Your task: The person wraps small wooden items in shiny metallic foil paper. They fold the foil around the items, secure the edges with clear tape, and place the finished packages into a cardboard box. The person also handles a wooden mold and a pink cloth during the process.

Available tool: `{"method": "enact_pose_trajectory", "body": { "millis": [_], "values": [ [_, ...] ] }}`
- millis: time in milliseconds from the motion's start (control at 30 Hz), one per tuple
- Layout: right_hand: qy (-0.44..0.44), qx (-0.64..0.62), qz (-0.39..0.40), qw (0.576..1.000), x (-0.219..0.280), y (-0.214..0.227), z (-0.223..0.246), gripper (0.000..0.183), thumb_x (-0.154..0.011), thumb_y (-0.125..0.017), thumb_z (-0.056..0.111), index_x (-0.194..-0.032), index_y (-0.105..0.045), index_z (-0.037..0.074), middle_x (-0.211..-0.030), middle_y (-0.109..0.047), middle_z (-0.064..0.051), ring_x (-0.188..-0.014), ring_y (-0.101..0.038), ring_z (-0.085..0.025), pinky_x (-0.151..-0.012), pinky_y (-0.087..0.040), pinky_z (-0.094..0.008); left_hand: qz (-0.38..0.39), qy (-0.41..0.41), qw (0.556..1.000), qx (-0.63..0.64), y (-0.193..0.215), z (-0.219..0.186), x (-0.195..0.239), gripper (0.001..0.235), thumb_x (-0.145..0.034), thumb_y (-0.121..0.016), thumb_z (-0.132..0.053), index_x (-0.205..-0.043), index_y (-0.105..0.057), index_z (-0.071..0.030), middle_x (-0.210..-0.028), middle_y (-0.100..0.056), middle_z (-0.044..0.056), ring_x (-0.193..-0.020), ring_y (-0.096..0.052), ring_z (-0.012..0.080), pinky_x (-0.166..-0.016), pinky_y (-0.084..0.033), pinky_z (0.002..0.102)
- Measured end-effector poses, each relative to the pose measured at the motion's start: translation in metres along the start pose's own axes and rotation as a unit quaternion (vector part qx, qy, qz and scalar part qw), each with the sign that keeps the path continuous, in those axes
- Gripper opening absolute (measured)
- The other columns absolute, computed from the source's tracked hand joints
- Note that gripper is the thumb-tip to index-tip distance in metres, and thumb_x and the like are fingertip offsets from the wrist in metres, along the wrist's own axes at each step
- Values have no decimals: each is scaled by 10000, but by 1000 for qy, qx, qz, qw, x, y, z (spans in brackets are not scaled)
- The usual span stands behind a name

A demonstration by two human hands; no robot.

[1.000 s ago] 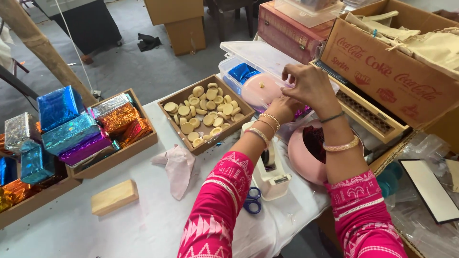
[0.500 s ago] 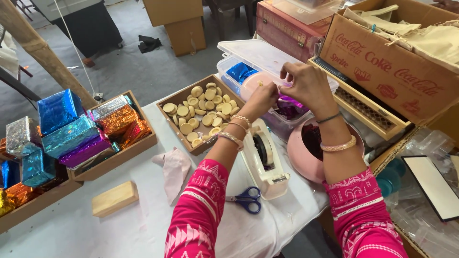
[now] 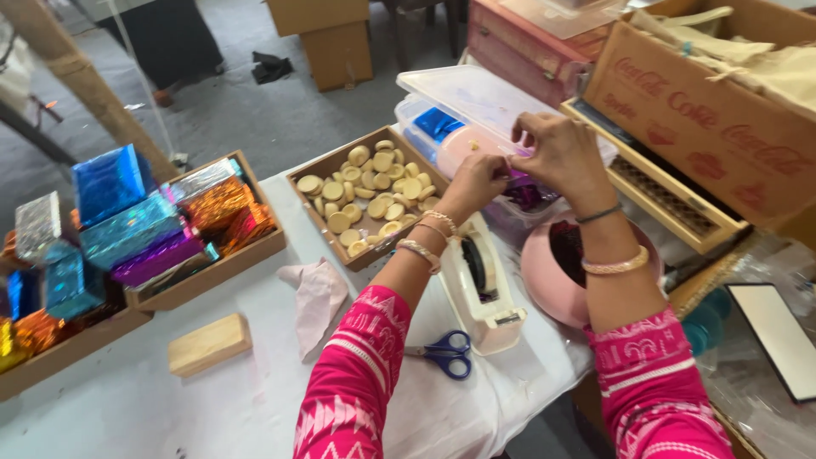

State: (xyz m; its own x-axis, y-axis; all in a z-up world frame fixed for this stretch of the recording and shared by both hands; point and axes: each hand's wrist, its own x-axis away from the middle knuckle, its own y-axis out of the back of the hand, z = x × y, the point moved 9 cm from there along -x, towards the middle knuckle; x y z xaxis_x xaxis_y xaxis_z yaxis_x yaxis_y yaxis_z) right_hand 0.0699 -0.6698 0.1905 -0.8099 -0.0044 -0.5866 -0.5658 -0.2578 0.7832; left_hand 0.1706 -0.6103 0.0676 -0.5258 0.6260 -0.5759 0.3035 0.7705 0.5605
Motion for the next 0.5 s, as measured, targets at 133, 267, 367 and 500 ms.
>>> {"method": "enact_pose_trajectory", "body": {
  "millis": [133,267,367,500],
  "values": [
    [25,-18,13,999,1,-8,3,233,-779,-823,230,-937,-710,101,-836,-718,-72,-767,-716,-223,-672,-557,-366,-15,6,999,38,1,4,4,172,-747,-709,-34,-917,-723,-13,-831,-719,176,-790,-726,313,-796,-581,409],
    [3,14,13,1000,2,-5,2,236,-785,-836,215,-975,-739,116,-869,-739,-59,-782,-725,-203,-683,-566,-351,-32,-7,999,5,-6,1,3,183,-764,-756,-76,-933,-719,-14,-861,-721,183,-852,-696,336,-820,-553,432],
    [-7,28,16,999,1,-5,2,245,-777,-851,210,-984,-750,125,-872,-746,-53,-784,-728,-198,-690,-572,-346,-19,9,999,-48,-13,1,1,124,-795,-744,-71,-913,-732,-36,-893,-722,179,-906,-691,339,-864,-542,440],
    [-17,56,-5,998,2,0,-3,230,-800,-862,220,-976,-752,120,-898,-755,-55,-807,-729,-207,-689,-573,-355,-44,19,999,-5,-3,-3,0,114,-833,-752,-69,-912,-683,-26,-877,-715,165,-855,-699,326,-821,-549,441]
  ]
}}
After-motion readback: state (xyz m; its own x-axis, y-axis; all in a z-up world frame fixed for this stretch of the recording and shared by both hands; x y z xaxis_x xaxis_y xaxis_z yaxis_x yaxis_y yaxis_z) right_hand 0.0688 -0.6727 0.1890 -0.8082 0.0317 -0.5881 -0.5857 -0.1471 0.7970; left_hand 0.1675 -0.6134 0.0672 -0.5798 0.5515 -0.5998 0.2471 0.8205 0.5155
